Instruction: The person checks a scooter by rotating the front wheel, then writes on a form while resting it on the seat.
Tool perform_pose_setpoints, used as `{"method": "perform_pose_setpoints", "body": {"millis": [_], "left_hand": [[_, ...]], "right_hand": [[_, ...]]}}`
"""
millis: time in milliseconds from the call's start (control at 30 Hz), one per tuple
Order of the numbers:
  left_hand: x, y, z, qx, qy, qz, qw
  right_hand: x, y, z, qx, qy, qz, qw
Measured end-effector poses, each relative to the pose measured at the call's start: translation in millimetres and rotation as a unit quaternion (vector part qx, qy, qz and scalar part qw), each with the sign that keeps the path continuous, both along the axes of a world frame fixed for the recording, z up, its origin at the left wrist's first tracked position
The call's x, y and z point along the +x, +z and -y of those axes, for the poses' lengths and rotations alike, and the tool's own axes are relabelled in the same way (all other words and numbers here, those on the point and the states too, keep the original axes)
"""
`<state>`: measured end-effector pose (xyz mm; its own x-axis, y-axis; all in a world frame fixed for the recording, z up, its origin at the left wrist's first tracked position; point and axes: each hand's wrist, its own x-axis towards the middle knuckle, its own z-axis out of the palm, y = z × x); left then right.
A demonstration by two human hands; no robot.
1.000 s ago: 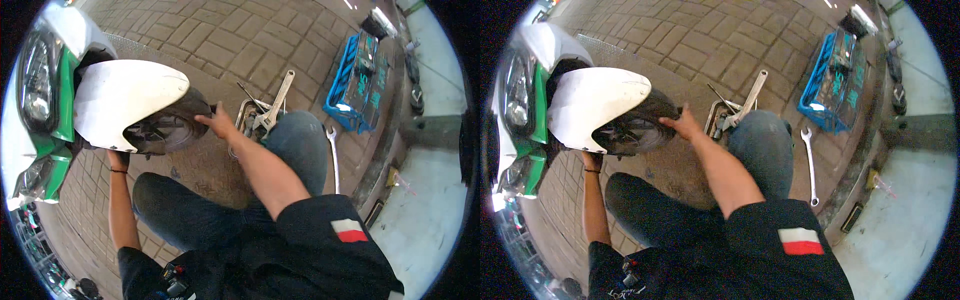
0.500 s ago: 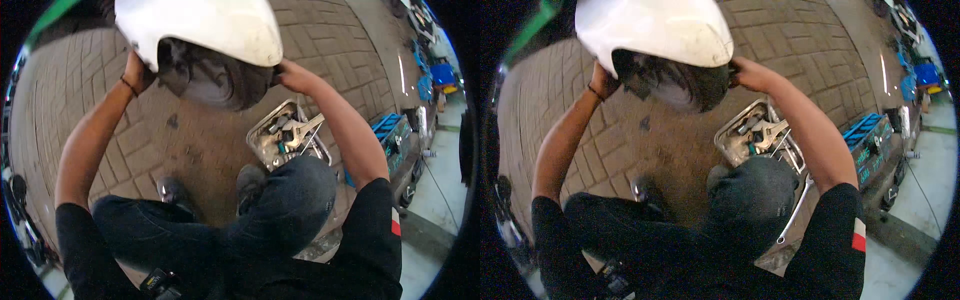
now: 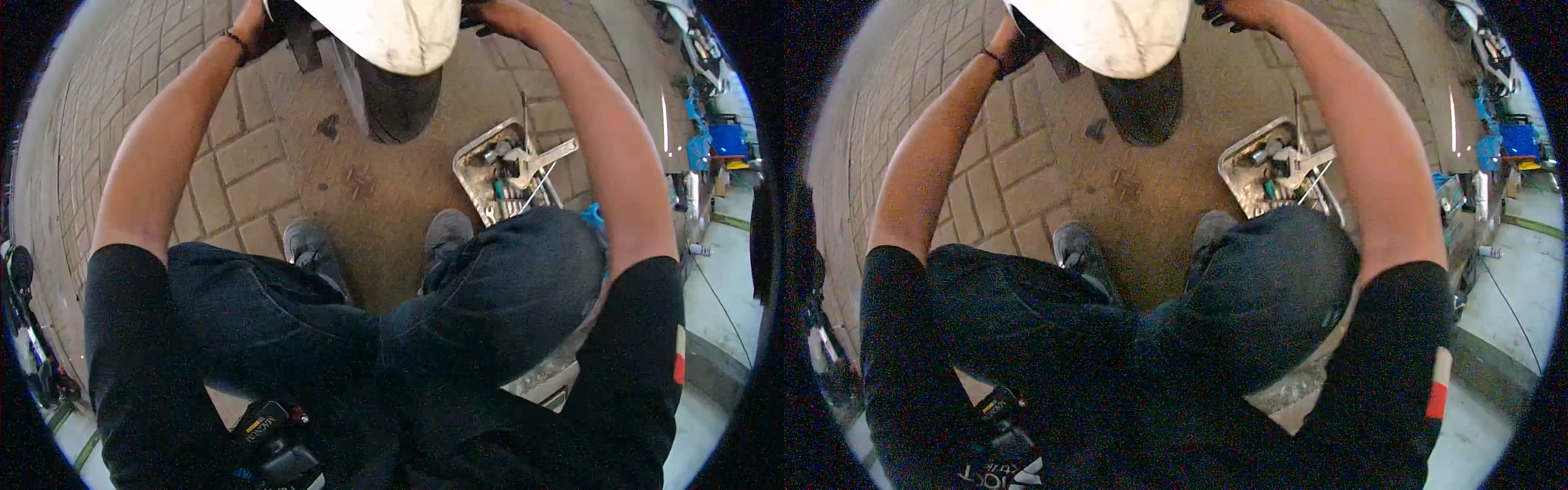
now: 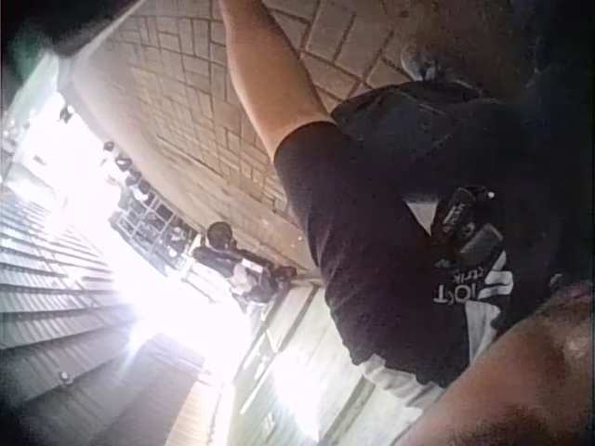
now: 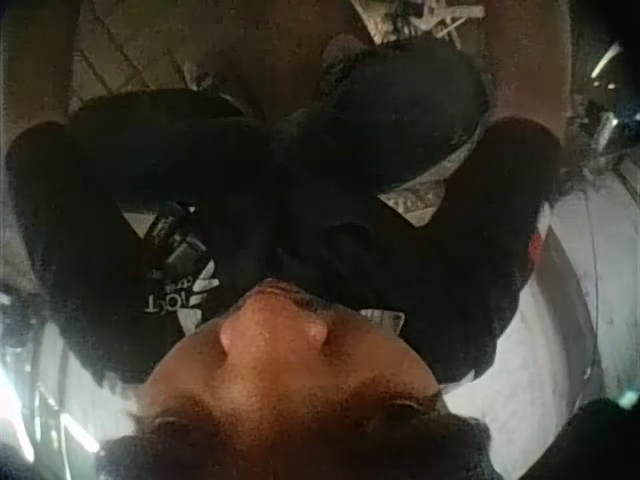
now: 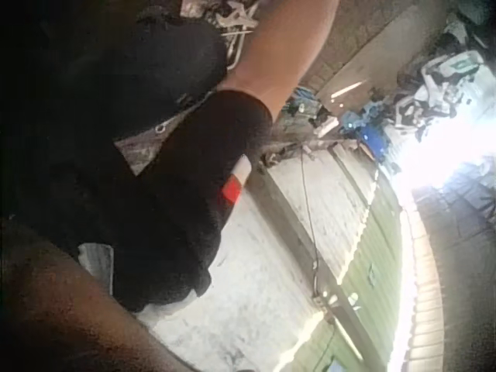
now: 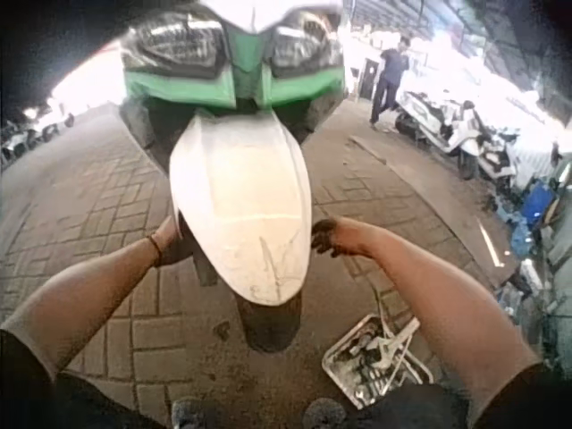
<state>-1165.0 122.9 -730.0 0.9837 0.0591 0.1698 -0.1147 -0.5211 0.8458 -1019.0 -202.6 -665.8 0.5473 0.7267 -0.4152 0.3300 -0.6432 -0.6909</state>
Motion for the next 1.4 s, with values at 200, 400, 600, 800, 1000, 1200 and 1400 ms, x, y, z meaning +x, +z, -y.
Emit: {"method": "perform_pose_setpoints", "body": {"millis": [200, 400, 600, 800, 1000, 1200, 1400], "left_hand": [[18, -59, -60, -0.35, 0.059, -0.027, 0.935], [33, -49, -1, -0.621, 0.082, -0.081, 0.775], [-1, -19, -28, -0.435, 0.083, 0.024, 0.896], [11, -34, -36, 0.202, 0.092, 0.074, 0.972], [-30, -11, -76, 0.408, 0.095, 0.055, 0.906], [-19, 35, 11, 0.48, 0.066, -0.043, 0.874], [-20, 27, 3, 0.125, 0.111, -0.035, 0.985]], "right_hand": [[19, -24, -52, 0.096, -0.097, -0.003, 0.991], [59, -135, -40, 0.267, -0.104, -0.047, 0.957], [42, -162, -94, 0.286, -0.073, -0.097, 0.95], [30, -173, -65, 0.255, -0.083, -0.12, 0.956], [17, -139, -103, 0.232, -0.039, -0.134, 0.963], [47, -137, -77, 0.214, -0.043, -0.124, 0.968], [56, -137, -81, 0.208, -0.038, -0.131, 0.968]]}}
